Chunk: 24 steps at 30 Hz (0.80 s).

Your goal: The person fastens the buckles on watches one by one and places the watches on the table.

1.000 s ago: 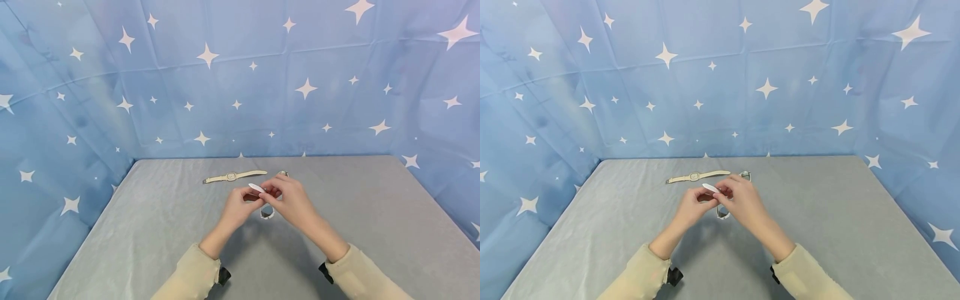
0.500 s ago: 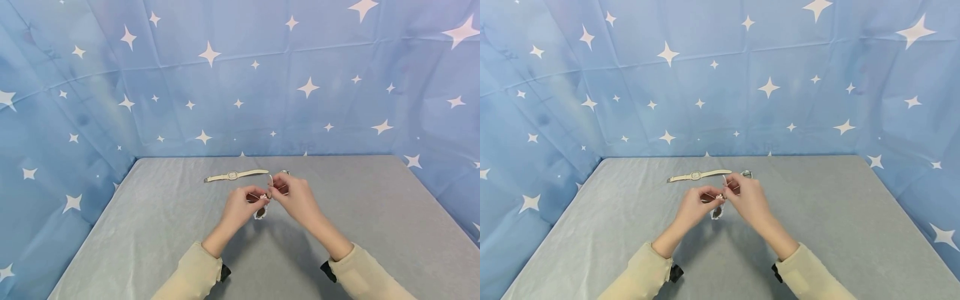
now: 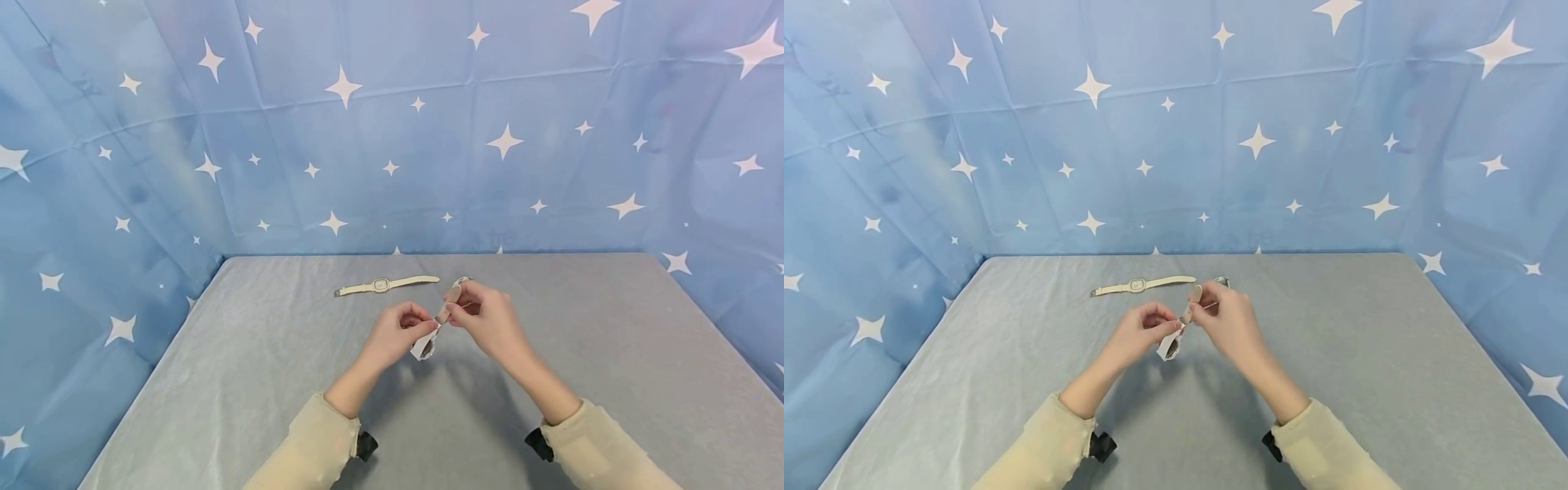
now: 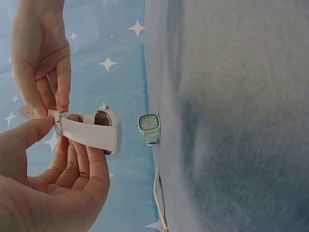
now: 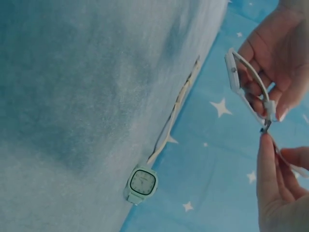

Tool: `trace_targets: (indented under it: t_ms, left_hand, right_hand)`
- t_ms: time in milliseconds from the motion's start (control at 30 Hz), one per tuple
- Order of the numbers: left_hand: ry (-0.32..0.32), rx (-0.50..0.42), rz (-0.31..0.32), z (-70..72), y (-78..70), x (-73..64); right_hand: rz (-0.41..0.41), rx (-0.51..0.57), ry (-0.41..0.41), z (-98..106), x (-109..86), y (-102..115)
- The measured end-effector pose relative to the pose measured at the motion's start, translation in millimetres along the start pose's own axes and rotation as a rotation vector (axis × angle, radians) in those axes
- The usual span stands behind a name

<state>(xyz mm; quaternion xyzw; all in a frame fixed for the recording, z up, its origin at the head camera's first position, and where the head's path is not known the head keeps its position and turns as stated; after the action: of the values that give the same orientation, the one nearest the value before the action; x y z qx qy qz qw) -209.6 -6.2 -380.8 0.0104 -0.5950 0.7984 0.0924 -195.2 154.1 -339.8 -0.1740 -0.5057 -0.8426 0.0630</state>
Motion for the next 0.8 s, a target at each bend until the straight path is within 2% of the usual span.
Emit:
trace_targets:
  t_ms: [300, 800]
  left_hand:
    - [0.025, 0.044, -0.003, 1.7, -2.5, 1.4]
    - [-0.014, 0.035, 0.041, -4.5, 0.4, 3.8]
  right_hand:
    - [0.006, -0.005, -0.007, -0.5, 0.7, 2.8]
    - [0.051, -0.093, -0.038, -0.5, -7.5, 1.7]
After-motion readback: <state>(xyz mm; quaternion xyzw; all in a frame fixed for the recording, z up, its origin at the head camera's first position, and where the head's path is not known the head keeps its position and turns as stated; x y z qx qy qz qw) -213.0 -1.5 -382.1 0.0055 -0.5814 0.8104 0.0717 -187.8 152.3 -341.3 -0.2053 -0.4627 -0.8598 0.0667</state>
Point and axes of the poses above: each hand's wrist, its own x-axis towards the middle knuckle, its own z-axis out of the back of the hand, y = z × x, the point moved 5 cm from there along x, towards the middle knuckle, and after that the axes turned 12 degrees about -y, right-handed, at the moved point
